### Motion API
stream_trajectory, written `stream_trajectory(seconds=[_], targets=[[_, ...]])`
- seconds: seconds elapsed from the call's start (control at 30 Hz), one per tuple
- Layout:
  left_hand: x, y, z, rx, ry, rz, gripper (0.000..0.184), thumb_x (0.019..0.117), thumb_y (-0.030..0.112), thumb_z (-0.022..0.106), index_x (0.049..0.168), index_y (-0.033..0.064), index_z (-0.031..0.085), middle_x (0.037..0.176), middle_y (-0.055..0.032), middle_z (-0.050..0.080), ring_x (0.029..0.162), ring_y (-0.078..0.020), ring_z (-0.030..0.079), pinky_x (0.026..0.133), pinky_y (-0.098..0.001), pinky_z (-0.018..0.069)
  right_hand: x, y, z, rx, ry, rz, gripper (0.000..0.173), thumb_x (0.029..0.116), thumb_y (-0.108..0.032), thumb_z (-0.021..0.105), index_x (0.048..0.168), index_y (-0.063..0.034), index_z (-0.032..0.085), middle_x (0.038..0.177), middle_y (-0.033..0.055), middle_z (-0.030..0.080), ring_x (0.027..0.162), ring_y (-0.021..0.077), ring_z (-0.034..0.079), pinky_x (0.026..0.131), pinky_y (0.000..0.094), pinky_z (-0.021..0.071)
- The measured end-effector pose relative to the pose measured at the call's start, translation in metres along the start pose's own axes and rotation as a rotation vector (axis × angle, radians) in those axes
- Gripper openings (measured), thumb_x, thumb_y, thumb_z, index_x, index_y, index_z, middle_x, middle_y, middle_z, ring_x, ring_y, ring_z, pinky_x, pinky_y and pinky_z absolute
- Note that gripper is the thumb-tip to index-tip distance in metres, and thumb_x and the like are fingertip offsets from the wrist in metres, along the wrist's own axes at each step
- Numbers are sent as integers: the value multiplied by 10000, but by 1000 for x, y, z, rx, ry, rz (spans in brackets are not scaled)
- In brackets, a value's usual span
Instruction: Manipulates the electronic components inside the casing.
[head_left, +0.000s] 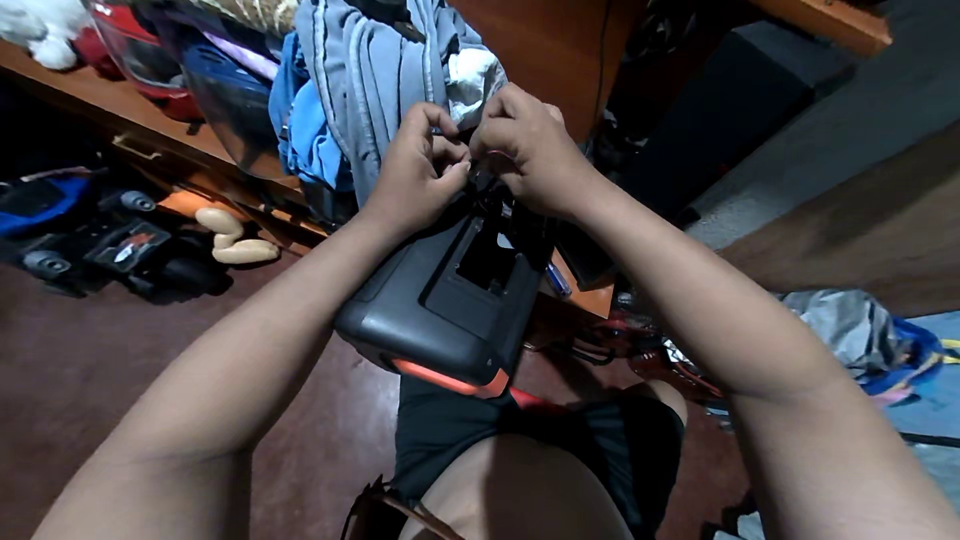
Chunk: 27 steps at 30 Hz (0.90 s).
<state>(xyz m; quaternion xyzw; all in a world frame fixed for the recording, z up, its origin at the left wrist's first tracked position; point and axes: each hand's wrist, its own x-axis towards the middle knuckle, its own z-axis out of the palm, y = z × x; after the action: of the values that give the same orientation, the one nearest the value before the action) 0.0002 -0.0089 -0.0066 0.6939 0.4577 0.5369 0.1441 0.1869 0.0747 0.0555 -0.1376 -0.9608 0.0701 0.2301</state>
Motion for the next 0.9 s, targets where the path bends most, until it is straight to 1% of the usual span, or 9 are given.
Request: stream_trajectory(seconds=[0.13,0.27,0.4,0.47,0.53,0.6,0.7,0.8,0.9], targets=[[-1,-1,2,-18,23,-16,289,953,54,646,1161,41,446,976,-20,699,847,-40,683,783,-233,574,-8,2,9,-220,83,-227,204,1017,-131,570,1049,-184,764,1096,121,656,1119,327,607,1050,614,367],[0,-5,0,-42,27,-24,259,958,49,636,1130,36,444,992,-38,690,865,-54,681,798,-250,575,-16,3,12,-425,135,-467,158,992,-82,578,967,-135,724,1129,128,696,1126,353,641,1089,662,357],[0,-6,-2,-6,-3,24,260,965,94,641,1160,23,485,1003,-40,691,857,-46,666,797,-234,562,-27,-8,4,-609,230,-671,185,1026,-5,513,994,-54,688,1136,113,692,1043,306,646,1076,589,399],[0,-7,-2,19,-4,43,264,964,95,639,1175,8,506,1008,-49,688,865,-47,664,805,-233,561,-30,-11,-1,-630,302,-722,203,1026,-13,533,1082,-65,720,1119,117,708,1028,300,652,1056,567,418],[1,-8,-2,35,-1,50,265,967,95,632,1184,1,513,1022,-59,676,873,-51,653,815,-234,554,-30,-11,-4,-565,349,-632,180,1015,-53,559,1075,-89,725,1053,117,720,1009,302,665,1024,551,436],[0,-8,-2,43,-5,52,269,966,85,625,1195,4,509,1038,-65,671,886,-65,648,818,-243,551,-24,-7,-3,-445,281,-328,177,1002,-188,595,1066,-99,734,1052,112,733,1040,308,674,1001,555,438],[1,-8,-2,17,-21,68,286,955,74,624,1202,7,495,1038,-72,672,899,-91,657,825,-268,557,-11,-2,-13,-118,-56,165,404,965,-322,647,1299,-96,671,1205,82,710,1154,277,641,1009,588,432],[1,-10,-2,-27,-49,78,298,942,63,632,1202,10,495,1026,-67,667,886,-105,651,808,-281,555,-4,5,-15,99,-162,279,253,986,-233,646,1197,-115,721,1098,42,739,1029,195,691,969,528,510],[1,-8,-2,-130,-85,22,296,951,28,602,1223,19,486,1049,-53,655,898,-93,646,810,-270,556,-4,3,-15,82,-158,257,177,1008,-184,615,1103,-103,741,1034,39,748,981,175,701,936,477,532]])
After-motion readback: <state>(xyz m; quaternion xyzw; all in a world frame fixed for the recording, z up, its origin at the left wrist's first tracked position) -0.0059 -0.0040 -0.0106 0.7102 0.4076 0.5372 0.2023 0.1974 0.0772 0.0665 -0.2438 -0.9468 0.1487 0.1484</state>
